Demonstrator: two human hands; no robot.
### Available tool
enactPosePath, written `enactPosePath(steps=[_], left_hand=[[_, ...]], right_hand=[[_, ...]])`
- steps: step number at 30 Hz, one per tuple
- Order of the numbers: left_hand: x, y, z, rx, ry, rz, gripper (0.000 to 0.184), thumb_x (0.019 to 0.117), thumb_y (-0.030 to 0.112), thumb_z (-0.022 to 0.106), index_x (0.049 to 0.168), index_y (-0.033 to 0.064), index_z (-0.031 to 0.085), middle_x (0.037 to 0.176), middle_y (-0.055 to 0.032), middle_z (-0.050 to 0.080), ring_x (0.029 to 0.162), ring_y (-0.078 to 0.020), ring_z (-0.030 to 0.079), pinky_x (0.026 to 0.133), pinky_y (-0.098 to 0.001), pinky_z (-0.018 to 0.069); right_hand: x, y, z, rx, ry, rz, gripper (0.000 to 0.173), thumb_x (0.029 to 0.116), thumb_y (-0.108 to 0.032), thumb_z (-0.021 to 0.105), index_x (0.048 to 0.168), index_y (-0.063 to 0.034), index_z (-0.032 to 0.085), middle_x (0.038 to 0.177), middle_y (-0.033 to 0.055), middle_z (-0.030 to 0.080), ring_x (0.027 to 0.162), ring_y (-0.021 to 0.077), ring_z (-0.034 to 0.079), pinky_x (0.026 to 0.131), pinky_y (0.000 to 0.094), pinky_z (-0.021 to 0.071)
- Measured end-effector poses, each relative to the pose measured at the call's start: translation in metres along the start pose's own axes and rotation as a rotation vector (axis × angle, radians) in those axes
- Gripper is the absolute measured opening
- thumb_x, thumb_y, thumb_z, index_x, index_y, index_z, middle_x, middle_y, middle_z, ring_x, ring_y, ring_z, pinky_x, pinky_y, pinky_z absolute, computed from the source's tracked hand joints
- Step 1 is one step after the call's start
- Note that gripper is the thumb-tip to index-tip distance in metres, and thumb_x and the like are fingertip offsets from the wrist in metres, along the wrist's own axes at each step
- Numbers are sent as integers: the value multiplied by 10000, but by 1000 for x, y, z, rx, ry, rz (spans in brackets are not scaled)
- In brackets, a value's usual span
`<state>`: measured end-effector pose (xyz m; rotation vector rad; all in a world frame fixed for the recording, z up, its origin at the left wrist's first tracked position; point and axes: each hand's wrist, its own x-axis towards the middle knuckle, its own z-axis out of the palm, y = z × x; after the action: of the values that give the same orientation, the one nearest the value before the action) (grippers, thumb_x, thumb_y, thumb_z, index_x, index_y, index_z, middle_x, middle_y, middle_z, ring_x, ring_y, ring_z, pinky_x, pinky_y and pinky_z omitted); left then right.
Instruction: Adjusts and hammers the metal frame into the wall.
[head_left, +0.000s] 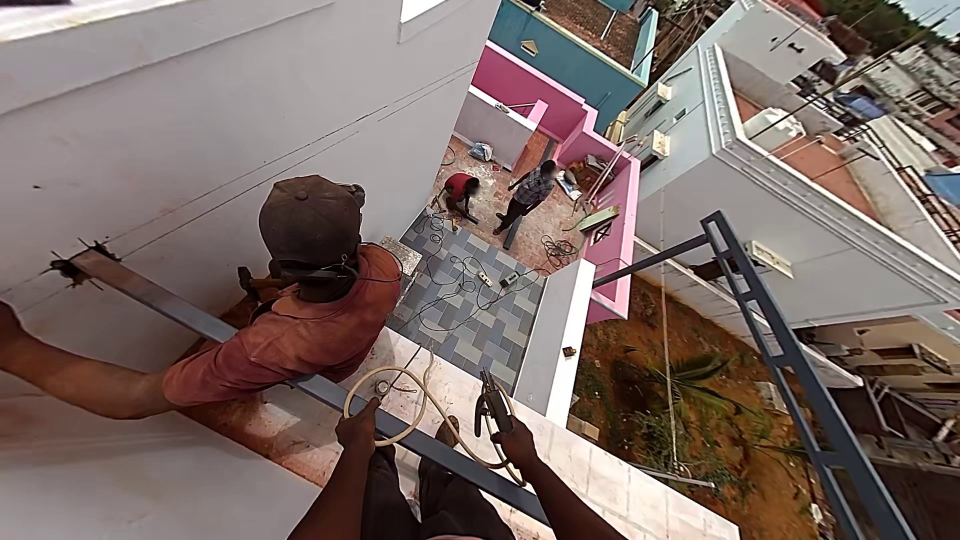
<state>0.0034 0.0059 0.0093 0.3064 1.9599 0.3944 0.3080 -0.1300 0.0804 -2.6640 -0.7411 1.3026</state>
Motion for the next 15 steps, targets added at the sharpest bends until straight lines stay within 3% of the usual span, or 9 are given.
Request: enactPosePath(steps=[15], left_hand=[[1, 0, 0, 10, 9, -14, 766, 748, 338, 939, 1295, -72, 594, 1278, -309, 613, 1217, -433, 588, 983, -597, 496]], right_hand=[[-2, -1, 1, -1, -3, -4, 368, 819, -166, 784, 1140, -31, 662, 999, 181, 681, 913, 326, 658, 812, 546, 518]])
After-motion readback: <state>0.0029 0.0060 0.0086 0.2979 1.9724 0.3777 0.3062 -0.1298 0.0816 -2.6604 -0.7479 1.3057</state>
